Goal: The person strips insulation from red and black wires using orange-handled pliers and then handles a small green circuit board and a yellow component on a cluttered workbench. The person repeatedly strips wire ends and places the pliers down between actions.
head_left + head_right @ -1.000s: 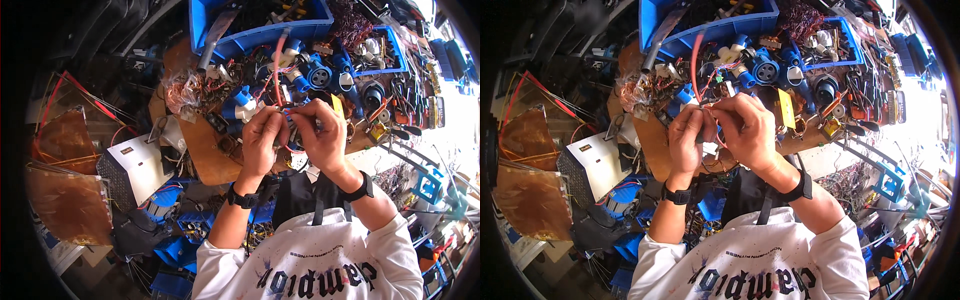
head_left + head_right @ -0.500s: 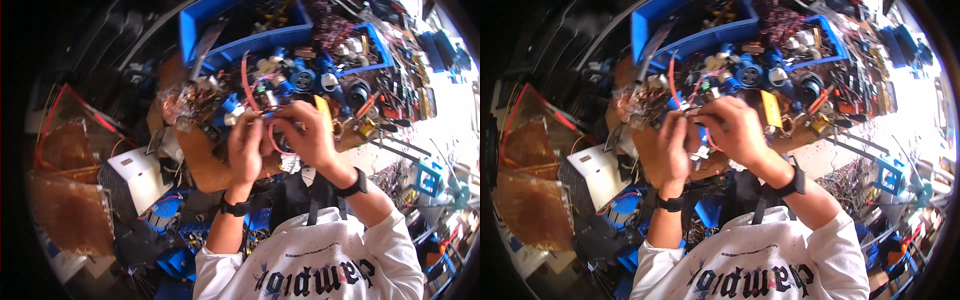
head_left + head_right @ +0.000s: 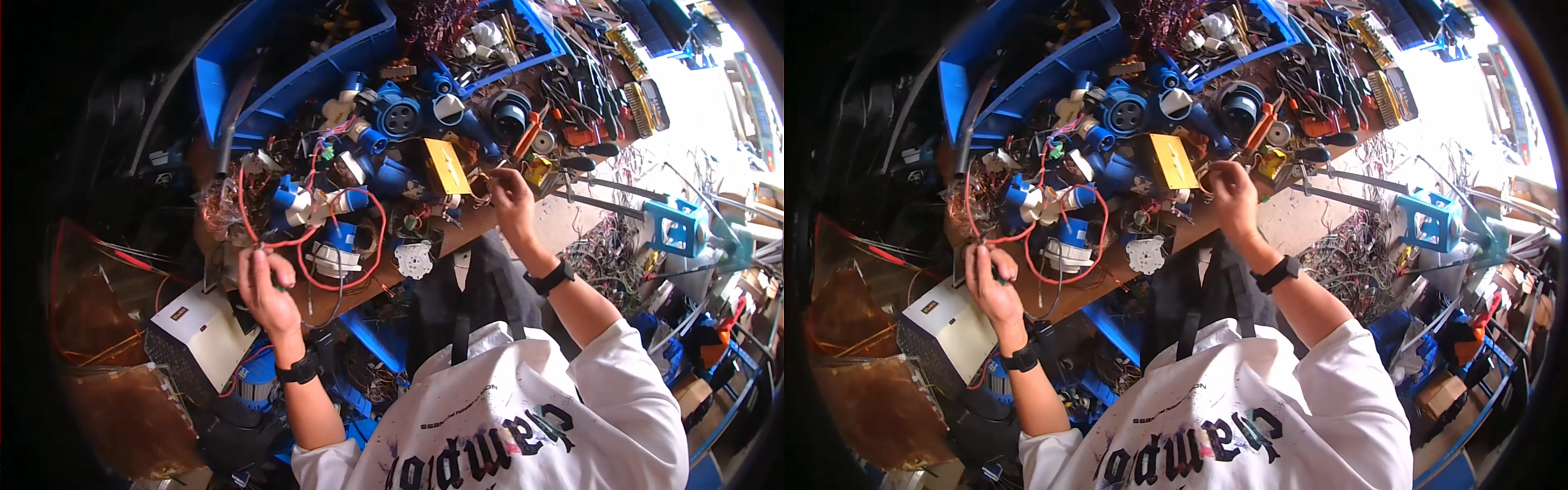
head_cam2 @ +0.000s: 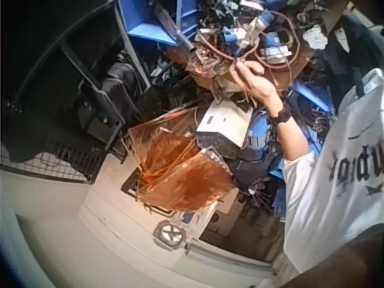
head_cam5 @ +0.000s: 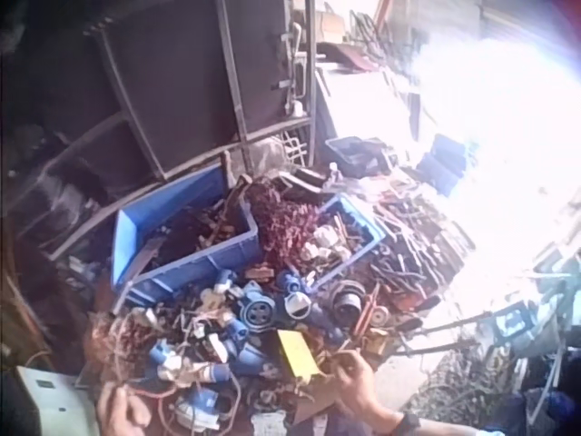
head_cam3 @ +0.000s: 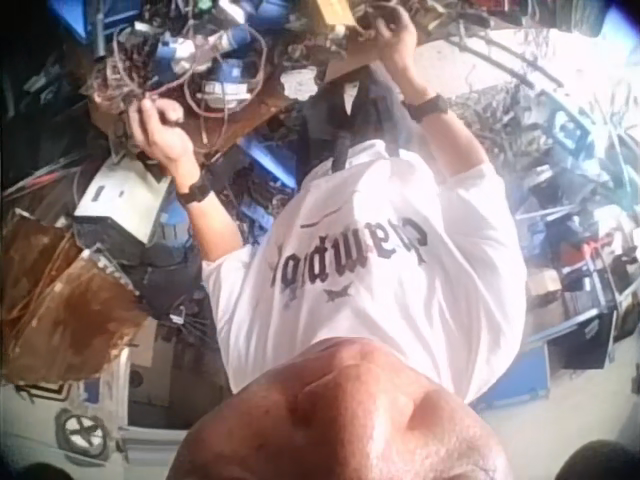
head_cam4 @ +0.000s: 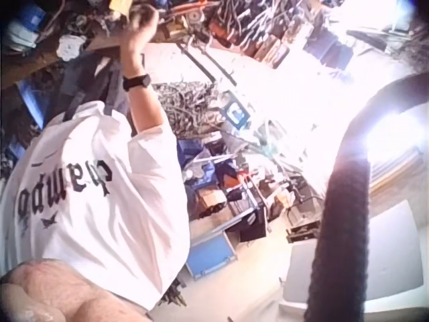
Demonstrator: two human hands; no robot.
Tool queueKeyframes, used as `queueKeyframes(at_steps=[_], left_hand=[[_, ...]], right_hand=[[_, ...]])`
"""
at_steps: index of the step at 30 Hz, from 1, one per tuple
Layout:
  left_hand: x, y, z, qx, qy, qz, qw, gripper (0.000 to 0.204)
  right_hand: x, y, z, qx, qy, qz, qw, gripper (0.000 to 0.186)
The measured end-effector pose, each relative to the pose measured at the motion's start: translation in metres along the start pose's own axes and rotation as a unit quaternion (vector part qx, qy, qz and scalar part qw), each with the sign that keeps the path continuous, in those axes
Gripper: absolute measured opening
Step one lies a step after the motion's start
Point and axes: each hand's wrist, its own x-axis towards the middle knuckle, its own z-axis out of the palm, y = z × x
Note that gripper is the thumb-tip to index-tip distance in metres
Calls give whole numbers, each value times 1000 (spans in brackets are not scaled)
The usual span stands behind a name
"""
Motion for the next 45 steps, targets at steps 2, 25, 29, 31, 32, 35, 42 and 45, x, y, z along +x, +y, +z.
queueKeyframes(at_steps=[2, 25, 29, 31, 32, 35, 42, 45], left_hand=[[-2, 0, 1, 9, 5, -4, 1000, 20], [-9, 45, 51, 78, -11, -2, 997, 20], [-31, 44, 46, 81, 31, -9, 996, 19], [-9, 61, 61, 86, -3, 5, 996, 18], [46, 79, 93, 91, -98, 32, 991, 18], [-50, 39, 44, 73, 82, 1, 994, 18], [-31, 60, 58, 52, 61, 15, 997, 19], [-33, 65, 60, 39, 56, 20, 997, 19]], right_hand=[[13, 53, -30, -11, -6, 21, 1000, 15], [202, 172, -5, -159, 278, 268, 908, 22], [208, 181, 7, -187, 233, 304, 905, 35], [241, 269, -4, -304, 381, 105, 867, 40], [252, 281, -44, -269, 455, 145, 836, 40], [198, 153, -38, -695, -208, -77, 684, 38], [195, 109, -61, -661, -187, -29, 727, 17], [194, 99, -58, -458, -66, 122, 878, 23]])
